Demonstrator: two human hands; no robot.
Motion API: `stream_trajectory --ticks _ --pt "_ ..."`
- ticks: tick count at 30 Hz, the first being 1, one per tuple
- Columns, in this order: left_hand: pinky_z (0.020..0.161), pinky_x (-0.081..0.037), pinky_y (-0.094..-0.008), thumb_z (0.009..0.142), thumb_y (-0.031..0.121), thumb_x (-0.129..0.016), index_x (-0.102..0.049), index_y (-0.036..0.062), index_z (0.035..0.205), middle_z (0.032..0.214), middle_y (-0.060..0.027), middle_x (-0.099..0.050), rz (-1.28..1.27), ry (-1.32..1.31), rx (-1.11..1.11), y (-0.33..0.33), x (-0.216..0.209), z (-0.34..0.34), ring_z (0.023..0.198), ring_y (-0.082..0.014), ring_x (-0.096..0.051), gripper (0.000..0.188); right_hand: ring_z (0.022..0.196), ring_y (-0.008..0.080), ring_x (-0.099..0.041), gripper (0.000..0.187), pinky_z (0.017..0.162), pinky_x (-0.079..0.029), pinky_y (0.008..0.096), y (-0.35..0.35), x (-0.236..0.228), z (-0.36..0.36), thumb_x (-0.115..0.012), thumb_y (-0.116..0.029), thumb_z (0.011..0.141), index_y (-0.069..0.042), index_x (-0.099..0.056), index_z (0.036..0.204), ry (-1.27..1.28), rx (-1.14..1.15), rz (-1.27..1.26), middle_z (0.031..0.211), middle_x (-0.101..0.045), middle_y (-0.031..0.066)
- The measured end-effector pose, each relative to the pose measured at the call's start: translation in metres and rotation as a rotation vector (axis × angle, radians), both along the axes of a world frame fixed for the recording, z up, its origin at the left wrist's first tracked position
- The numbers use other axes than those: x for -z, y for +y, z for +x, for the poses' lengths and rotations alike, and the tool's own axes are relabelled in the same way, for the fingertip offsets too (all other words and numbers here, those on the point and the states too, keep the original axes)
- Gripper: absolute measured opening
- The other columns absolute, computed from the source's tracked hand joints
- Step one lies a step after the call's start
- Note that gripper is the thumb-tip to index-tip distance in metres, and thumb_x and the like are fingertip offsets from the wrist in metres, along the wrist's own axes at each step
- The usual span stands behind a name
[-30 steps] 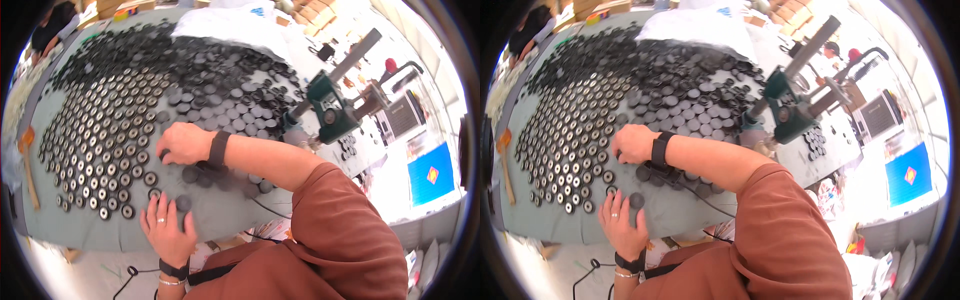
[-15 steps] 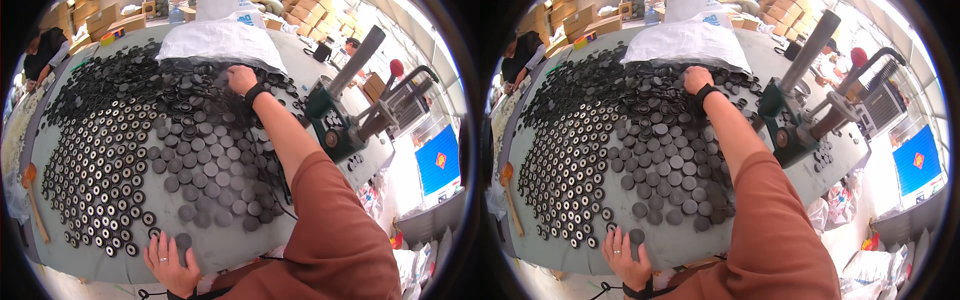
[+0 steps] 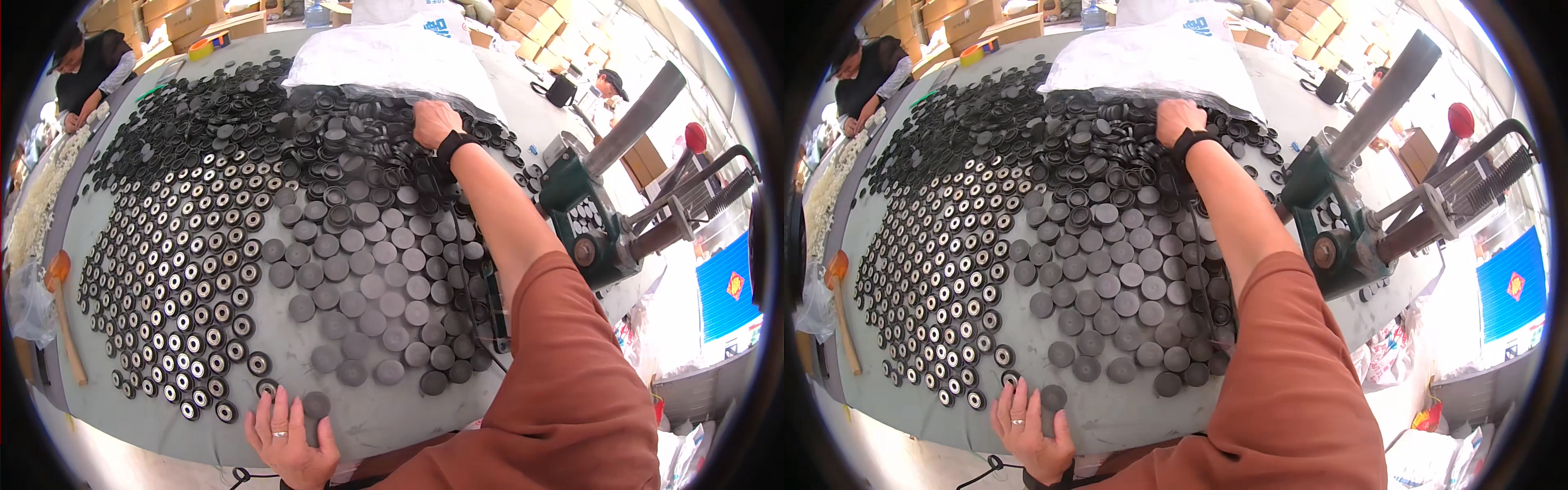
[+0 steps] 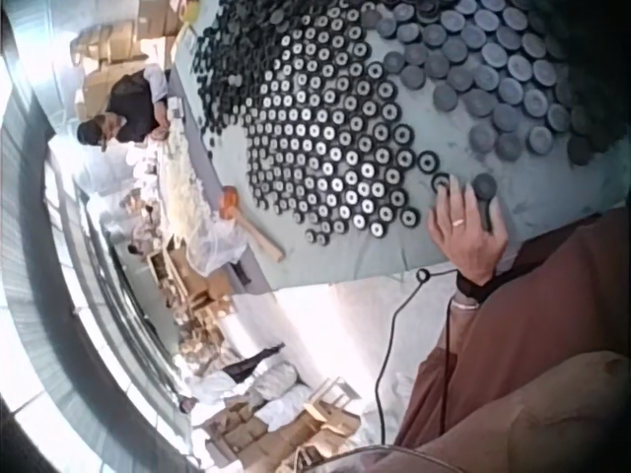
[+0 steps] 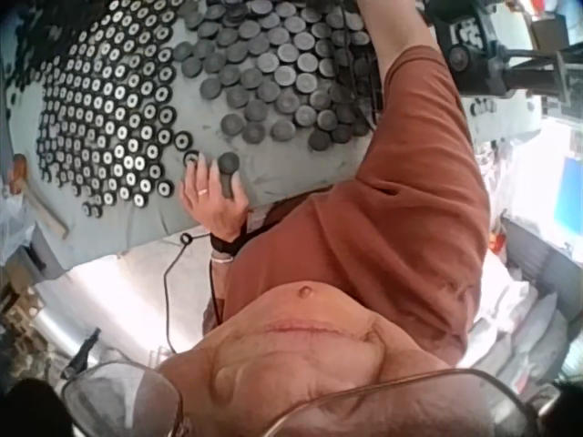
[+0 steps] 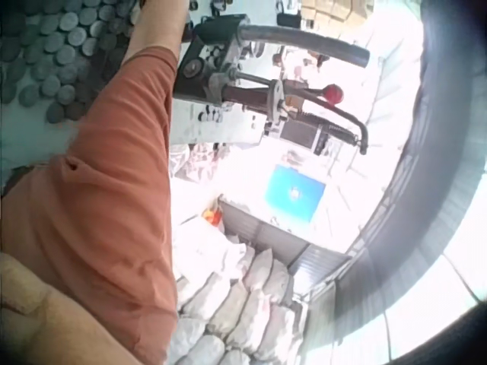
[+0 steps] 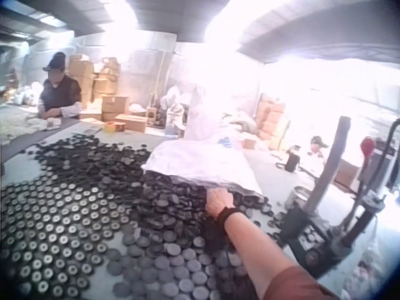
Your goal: Sorting and arranging black rubber grommets or washers on a work table.
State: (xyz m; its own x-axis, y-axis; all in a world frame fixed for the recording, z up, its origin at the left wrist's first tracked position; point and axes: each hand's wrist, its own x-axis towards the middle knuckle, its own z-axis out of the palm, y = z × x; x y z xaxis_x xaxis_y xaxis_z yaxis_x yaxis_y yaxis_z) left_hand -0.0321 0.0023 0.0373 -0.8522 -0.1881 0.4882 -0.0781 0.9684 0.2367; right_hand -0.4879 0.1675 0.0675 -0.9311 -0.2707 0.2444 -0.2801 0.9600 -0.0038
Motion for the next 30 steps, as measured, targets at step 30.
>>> stream_trajectory --ticks 30 --pt "0.095 -0.030 -0.0462 0.067 0.021 -0.067 -0.062 0.0027 0.096 0.115 -0.0083 -0.056 0.217 0.014 -0.008 -0.011 0.034 0.018 0.112 -0.0265 -0.047 0.034 0.062 0.0099 -0.059 0.021 0.054 -0.052 0.0215 -0.148 0.014 0.284 -0.070 -0.012 0.075 0.003 -0.060 0.086 -1.370 -0.428 -0.576 0.074 -0.061 0.0055"
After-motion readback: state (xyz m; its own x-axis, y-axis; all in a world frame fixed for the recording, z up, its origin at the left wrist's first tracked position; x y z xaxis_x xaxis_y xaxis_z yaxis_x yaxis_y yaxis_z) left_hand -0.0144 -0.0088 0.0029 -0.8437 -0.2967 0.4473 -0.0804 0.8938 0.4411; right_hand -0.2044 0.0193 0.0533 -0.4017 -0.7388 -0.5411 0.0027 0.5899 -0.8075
